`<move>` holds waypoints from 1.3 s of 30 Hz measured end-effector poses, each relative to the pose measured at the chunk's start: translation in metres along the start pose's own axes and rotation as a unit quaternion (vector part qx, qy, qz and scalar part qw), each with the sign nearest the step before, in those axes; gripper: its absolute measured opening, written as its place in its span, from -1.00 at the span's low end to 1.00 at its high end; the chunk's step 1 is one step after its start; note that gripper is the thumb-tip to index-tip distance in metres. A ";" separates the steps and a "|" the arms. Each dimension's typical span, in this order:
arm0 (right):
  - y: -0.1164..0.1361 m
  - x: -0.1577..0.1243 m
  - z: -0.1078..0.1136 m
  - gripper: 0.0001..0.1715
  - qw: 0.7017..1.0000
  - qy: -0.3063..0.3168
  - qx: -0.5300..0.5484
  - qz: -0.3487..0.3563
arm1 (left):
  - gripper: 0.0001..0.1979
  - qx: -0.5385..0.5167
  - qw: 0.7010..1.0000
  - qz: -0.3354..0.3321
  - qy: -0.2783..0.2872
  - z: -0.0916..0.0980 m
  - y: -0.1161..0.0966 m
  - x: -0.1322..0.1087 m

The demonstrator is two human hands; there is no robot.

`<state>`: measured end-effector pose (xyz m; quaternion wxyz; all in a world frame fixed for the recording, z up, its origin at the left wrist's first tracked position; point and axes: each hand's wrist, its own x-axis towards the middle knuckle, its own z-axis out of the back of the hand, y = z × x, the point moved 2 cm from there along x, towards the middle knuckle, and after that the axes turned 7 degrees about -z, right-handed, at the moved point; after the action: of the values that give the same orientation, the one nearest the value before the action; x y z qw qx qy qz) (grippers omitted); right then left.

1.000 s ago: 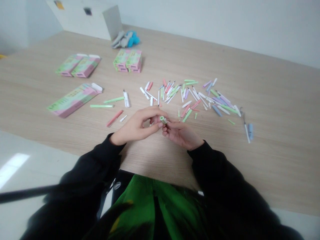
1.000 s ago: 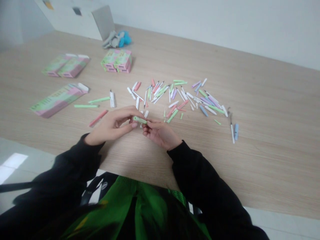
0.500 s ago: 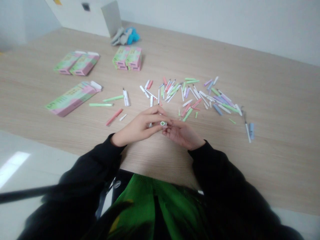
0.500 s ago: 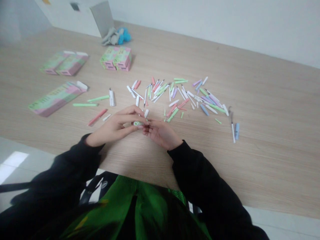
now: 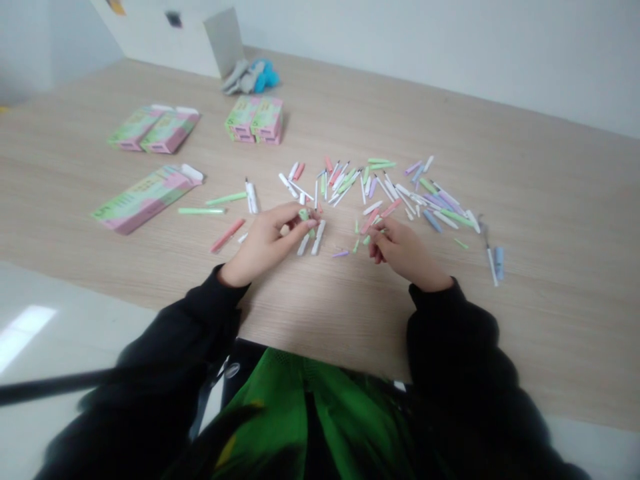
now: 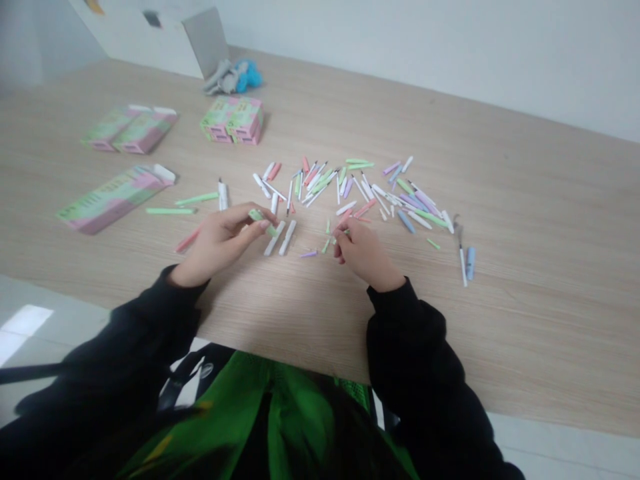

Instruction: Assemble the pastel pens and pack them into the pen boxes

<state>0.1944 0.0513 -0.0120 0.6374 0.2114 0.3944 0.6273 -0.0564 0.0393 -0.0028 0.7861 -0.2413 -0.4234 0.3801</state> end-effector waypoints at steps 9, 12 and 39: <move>-0.004 -0.009 0.002 -0.70 0.987 0.000 -0.158 0.030 | -0.72 0.063 0.993 0.044 -0.090 0.016 0.021 0.001; -0.001 -0.010 0.004 -0.71 0.984 -0.019 -0.173 0.037 | -0.71 0.051 0.990 0.067 -0.111 0.020 0.024 -0.003; -0.018 -0.004 -0.007 -0.75 0.970 -0.029 -0.236 0.043 | -0.75 0.000 0.984 0.109 -0.139 0.022 0.022 -0.025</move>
<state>0.2011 0.0435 -0.0292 0.6530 0.0902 0.2072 0.7228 -0.0921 0.0337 -0.0185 0.6736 -0.2302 -0.4998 0.4933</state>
